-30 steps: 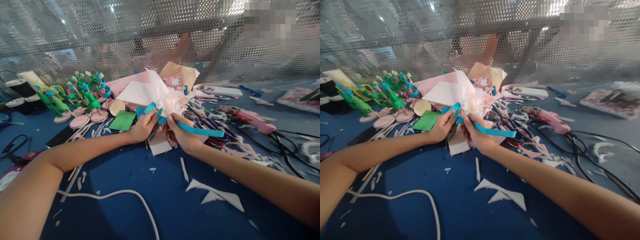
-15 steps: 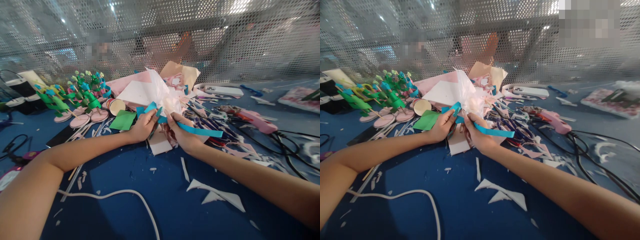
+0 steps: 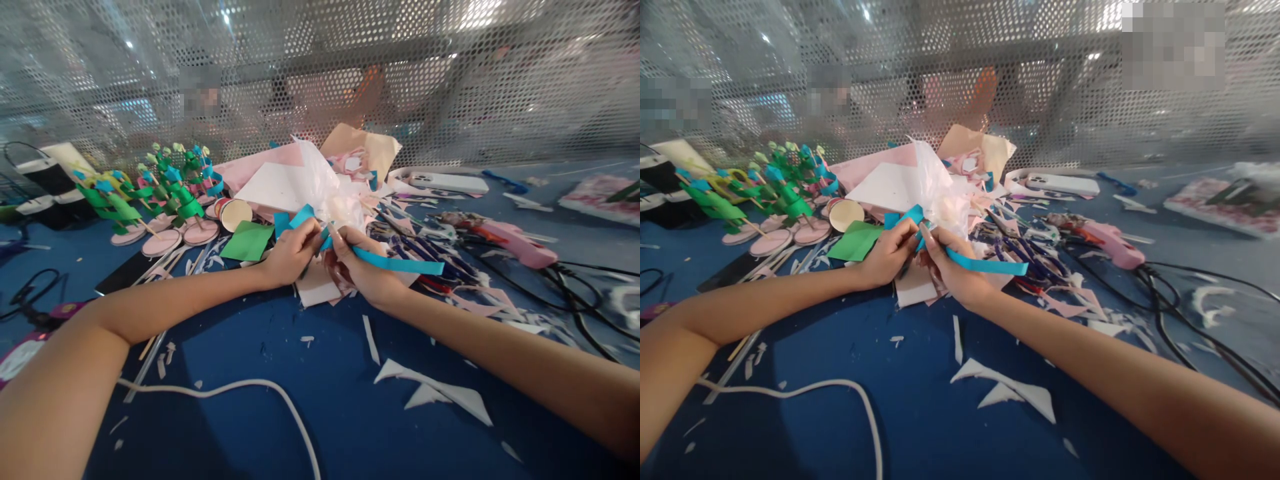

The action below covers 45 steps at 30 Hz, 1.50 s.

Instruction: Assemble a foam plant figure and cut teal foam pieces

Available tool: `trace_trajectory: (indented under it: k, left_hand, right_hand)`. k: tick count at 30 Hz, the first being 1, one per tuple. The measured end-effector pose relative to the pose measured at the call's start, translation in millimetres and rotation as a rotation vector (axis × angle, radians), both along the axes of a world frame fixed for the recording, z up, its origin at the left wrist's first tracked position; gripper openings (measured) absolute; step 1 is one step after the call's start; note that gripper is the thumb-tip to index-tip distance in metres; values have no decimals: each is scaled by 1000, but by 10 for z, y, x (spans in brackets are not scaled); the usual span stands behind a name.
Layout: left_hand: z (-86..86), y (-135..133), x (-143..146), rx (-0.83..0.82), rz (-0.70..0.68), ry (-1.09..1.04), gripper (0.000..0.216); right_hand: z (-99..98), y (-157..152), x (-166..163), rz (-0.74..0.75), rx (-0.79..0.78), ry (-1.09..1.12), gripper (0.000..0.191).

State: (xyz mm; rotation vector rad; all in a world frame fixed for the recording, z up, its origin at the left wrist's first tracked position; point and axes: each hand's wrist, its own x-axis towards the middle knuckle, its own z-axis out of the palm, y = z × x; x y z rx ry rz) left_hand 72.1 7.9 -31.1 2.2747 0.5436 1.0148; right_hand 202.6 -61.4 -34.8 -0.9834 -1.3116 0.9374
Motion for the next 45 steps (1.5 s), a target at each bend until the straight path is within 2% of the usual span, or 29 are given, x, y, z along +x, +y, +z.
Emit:
trace_trajectory:
  k: [5,8,13,17,22,28,32,37,42,45]
  left_hand:
    - [6,-17,-20,147,-4,18,27]
    - [-7,-30,-41,126,-35,0,33]
    - [-32,-27,-72,-20,-219,-37,47]
    - [-21,4,-83,9,-368,-87,55]
    - [-31,7,-76,-12,-321,-49,32]
    - [-92,6,-19,-172,-438,-210,19]
    - [-106,23,-5,-222,-453,-270,24]
    - [-139,53,-13,-275,-426,-294,29]
    - [-125,47,-3,-299,-417,-306,48]
    - [-87,28,3,-303,-377,-273,43]
  right_hand:
    - [7,2,-5,-32,-16,16,40]
    - [12,-3,-4,5,-43,64,38]
    - [31,-27,-9,60,-35,114,38]
    - [28,-36,-8,7,-28,106,39]
    - [-18,-24,22,-62,-31,57,39]
    - [-37,-23,37,-118,40,-13,34]
    - [5,-40,-1,-119,85,-29,34]
    - [15,-48,-7,-95,47,-29,39]
    - [-14,-43,24,-47,62,-39,42]
    - [-4,-53,13,-22,62,-35,39]
